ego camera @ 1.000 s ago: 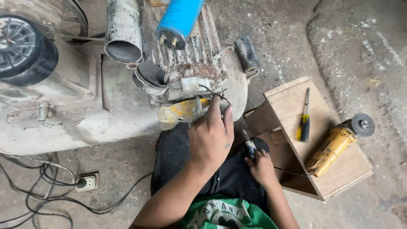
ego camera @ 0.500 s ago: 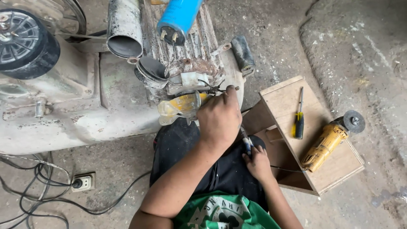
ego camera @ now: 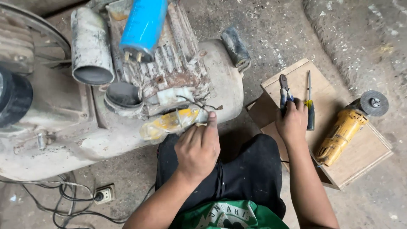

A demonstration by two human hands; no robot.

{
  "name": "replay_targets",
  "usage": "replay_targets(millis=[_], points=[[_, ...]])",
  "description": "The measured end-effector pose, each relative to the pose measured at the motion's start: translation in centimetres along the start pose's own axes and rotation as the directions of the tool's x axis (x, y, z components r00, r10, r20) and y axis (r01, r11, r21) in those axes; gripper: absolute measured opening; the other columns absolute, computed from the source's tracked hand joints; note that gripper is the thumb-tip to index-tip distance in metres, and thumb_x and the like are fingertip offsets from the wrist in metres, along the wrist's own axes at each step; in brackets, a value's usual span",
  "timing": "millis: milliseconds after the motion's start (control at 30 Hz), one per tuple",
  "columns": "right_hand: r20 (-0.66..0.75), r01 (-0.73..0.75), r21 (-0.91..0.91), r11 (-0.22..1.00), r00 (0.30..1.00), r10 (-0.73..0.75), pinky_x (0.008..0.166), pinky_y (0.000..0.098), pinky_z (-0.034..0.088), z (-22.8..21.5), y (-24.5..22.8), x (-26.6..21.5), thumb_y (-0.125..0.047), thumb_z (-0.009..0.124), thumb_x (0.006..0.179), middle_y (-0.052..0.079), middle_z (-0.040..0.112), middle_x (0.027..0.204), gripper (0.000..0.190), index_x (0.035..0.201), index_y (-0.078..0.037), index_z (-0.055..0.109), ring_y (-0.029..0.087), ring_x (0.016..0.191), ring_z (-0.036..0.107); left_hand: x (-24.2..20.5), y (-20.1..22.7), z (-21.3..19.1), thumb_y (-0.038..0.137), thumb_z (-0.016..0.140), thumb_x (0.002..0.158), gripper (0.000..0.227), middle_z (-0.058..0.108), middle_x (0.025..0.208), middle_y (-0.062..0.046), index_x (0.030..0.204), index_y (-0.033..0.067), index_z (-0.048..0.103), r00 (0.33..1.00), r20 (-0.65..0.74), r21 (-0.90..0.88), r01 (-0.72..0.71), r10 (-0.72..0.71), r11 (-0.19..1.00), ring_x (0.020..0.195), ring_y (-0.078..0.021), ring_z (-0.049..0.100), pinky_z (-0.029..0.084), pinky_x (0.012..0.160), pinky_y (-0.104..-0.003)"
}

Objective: The person uses pliers to strip the insulation from wires connected to a motor and a blue capacitor. They then twist the exposed wire ends together by hand to create a connection.

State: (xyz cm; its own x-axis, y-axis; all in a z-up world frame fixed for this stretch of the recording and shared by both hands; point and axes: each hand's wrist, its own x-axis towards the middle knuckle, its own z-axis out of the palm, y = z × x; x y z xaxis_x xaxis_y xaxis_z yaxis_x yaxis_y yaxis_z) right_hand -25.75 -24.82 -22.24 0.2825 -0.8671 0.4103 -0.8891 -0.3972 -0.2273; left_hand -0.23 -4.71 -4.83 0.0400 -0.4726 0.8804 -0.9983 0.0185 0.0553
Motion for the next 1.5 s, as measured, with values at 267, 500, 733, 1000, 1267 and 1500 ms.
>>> replay_targets(millis=[267,500,733,1000,1267,1500], points=[[0.050,0.016,-0.182,0.983,0.999,-0.007,0.076,0.0565,0.048,4.3,1.2,1.5,-0.038,0.067,0.099,0.021,0.061,0.113,0.040,0.109,0.000,0.065,0.047,0.095,0.056,1.1,-0.8,-1.2,0.001,0.078,0.096,0.007,0.069,0.071,-0.003,0.102,0.0001,0.075,0.983,0.166,-0.038,-0.068,0.074,0.997,0.059,-0.0120,0.059,0.051,0.054,-0.026],[-0.094,0.072,0.124,0.990,0.994,-0.060,0.098,0.0564,0.044,1.0,-3.7,1.4,-0.032,0.079,0.094,0.024,0.061,0.134,0.044,0.123,0.000,0.071,0.045,0.117,0.056,1.6,-1.4,-1.8,0.009,0.077,0.099,0.009,0.052,0.065,0.003,0.107,0.0068,0.073,0.944,0.311,-0.014,-0.111,0.110,0.994,0.060,-0.0112,0.051,0.037,0.052,-0.025],[-0.086,0.215,0.912,0.350,0.933,-0.350,0.089,0.0378,0.058,-8.0,-18.9,3.0,-0.012,0.072,0.091,0.020,0.070,0.107,0.018,0.102,0.003,0.071,0.030,0.095,0.070,2.6,-1.5,-2.2,0.012,0.073,0.103,0.009,0.056,0.069,0.001,0.096,0.0100,0.070,0.919,0.390,-0.114,-0.014,0.058,0.993,0.061,-0.0125,0.053,0.043,0.057,-0.025],[-0.264,0.420,0.876,0.237,0.828,-0.495,0.075,0.0370,0.056,-12.6,-20.5,4.8,-0.013,0.065,0.091,0.019,0.068,0.097,0.021,0.100,0.005,0.067,0.030,0.082,0.069,2.0,-1.7,-2.2,0.017,0.057,0.109,0.019,0.060,0.074,0.002,0.094,0.0134,0.067,0.939,0.343,-0.121,0.003,0.039,0.993,0.062,-0.0121,0.051,0.039,0.057,-0.026],[-0.108,0.398,0.821,0.409,0.812,-0.574,0.076,0.0298,0.055,-16.2,-22.7,6.2,-0.007,0.070,0.093,0.014,0.068,0.090,0.011,0.093,0.004,0.069,0.022,0.079,0.064,1.3,-1.3,-2.6,0.013,0.060,0.105,0.011,0.062,0.077,-0.001,0.100,0.0096,0.069,0.947,0.319,-0.111,0.004,0.032,0.994,0.066,-0.0148,0.053,0.044,0.057,-0.027],[-0.056,0.284,0.828,0.484,0.900,-0.433,0.073,0.0297,0.050,-15.5,-22.9,6.6,-0.012,0.072,0.097,0.011,0.067,0.087,0.016,0.090,0.002,0.069,0.020,0.079,0.064,2.6,0.0,-5.6,0.006,0.064,0.105,0.013,0.064,0.091,-0.011,0.114,-0.0030,0.067,0.969,0.234,-0.316,0.153,-0.079,0.936,0.069,-0.0190,0.060,0.052,0.058,-0.028]])
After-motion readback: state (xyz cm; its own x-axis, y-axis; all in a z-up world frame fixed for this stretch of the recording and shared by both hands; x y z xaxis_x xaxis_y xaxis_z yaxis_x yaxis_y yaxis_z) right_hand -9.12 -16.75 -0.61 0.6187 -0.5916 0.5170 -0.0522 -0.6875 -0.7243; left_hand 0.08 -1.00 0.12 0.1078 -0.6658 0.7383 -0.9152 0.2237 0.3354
